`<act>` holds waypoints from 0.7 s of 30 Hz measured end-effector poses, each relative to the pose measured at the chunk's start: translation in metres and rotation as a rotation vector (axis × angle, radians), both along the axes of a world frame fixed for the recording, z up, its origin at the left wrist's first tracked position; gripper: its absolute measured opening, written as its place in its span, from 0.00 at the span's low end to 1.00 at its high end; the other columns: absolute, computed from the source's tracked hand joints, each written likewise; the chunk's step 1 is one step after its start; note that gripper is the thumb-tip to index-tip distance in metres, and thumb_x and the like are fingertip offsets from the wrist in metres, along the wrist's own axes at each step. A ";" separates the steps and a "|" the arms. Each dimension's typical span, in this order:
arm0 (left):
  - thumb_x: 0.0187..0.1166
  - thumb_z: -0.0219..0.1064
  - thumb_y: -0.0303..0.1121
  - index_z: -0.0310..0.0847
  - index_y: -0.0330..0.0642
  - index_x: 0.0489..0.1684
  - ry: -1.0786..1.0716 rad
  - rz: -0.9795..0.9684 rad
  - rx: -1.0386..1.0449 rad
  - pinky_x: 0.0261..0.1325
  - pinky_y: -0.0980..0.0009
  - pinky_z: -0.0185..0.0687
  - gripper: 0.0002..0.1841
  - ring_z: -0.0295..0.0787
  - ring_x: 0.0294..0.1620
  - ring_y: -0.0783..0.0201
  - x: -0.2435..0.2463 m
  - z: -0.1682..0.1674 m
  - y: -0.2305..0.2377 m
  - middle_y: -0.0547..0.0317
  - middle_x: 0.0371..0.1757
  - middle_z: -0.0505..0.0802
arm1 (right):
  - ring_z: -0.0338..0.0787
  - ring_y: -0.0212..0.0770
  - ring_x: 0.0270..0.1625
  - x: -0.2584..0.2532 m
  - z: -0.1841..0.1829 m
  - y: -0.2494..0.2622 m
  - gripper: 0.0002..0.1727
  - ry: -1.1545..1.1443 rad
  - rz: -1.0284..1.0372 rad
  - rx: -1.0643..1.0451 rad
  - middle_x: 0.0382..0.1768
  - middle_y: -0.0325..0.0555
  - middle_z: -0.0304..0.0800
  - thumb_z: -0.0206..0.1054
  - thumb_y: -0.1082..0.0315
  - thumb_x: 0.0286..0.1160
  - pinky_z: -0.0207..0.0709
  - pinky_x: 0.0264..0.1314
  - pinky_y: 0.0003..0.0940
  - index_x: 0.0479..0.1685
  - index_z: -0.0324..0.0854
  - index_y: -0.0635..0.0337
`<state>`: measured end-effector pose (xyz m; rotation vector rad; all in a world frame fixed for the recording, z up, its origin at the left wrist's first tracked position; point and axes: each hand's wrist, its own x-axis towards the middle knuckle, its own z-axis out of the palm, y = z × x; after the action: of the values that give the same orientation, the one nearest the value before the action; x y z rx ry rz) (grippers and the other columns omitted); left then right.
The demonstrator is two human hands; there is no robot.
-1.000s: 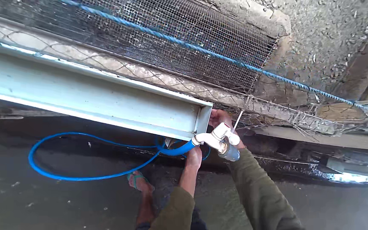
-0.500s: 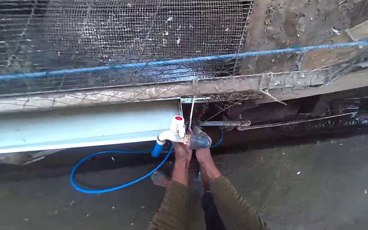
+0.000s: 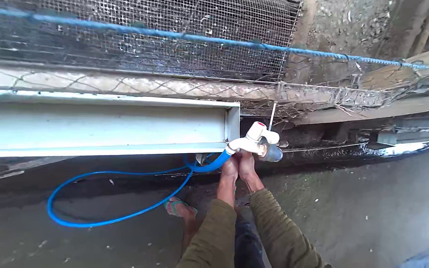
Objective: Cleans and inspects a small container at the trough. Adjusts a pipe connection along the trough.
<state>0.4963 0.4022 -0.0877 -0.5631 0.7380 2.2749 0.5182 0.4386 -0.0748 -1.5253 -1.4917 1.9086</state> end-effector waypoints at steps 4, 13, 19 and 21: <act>0.60 0.81 0.57 0.84 0.49 0.46 -0.009 0.025 0.000 0.51 0.70 0.90 0.26 0.93 0.42 0.72 0.000 0.000 0.001 0.67 0.36 0.95 | 0.89 0.31 0.30 -0.004 0.002 -0.001 0.22 -0.010 0.016 -0.022 0.21 0.36 0.86 0.41 0.68 0.88 0.86 0.40 0.33 0.30 0.80 0.58; 0.83 0.58 0.35 0.76 0.32 0.64 -0.001 -0.074 -0.184 0.64 0.65 0.80 0.18 0.83 0.54 0.67 0.006 0.001 0.003 0.53 0.52 0.88 | 0.87 0.31 0.63 0.035 -0.016 0.022 0.24 0.174 0.442 -0.083 0.59 0.41 0.89 0.45 0.69 0.79 0.80 0.71 0.35 0.71 0.74 0.63; 0.80 0.69 0.25 0.68 0.21 0.75 0.004 -0.299 -0.534 0.71 0.60 0.83 0.27 0.87 0.65 0.53 0.046 -0.077 -0.131 0.33 0.67 0.86 | 0.89 0.43 0.63 0.101 -0.161 -0.027 0.28 -0.349 0.346 -0.179 0.66 0.57 0.86 0.36 0.60 0.95 0.83 0.65 0.40 0.80 0.66 0.70; 0.84 0.64 0.27 0.76 0.22 0.66 -0.060 -0.324 -0.750 0.63 0.60 0.88 0.18 0.92 0.55 0.55 0.071 -0.129 -0.225 0.37 0.58 0.90 | 0.86 0.48 0.68 0.110 -0.237 -0.060 0.26 -0.596 0.485 -0.301 0.71 0.56 0.84 0.44 0.58 0.95 0.80 0.67 0.47 0.82 0.67 0.63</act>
<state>0.5674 0.1774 -0.2169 -0.7707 1.5401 1.6325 0.6287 0.3790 -0.3118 -2.1684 -2.0449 2.1186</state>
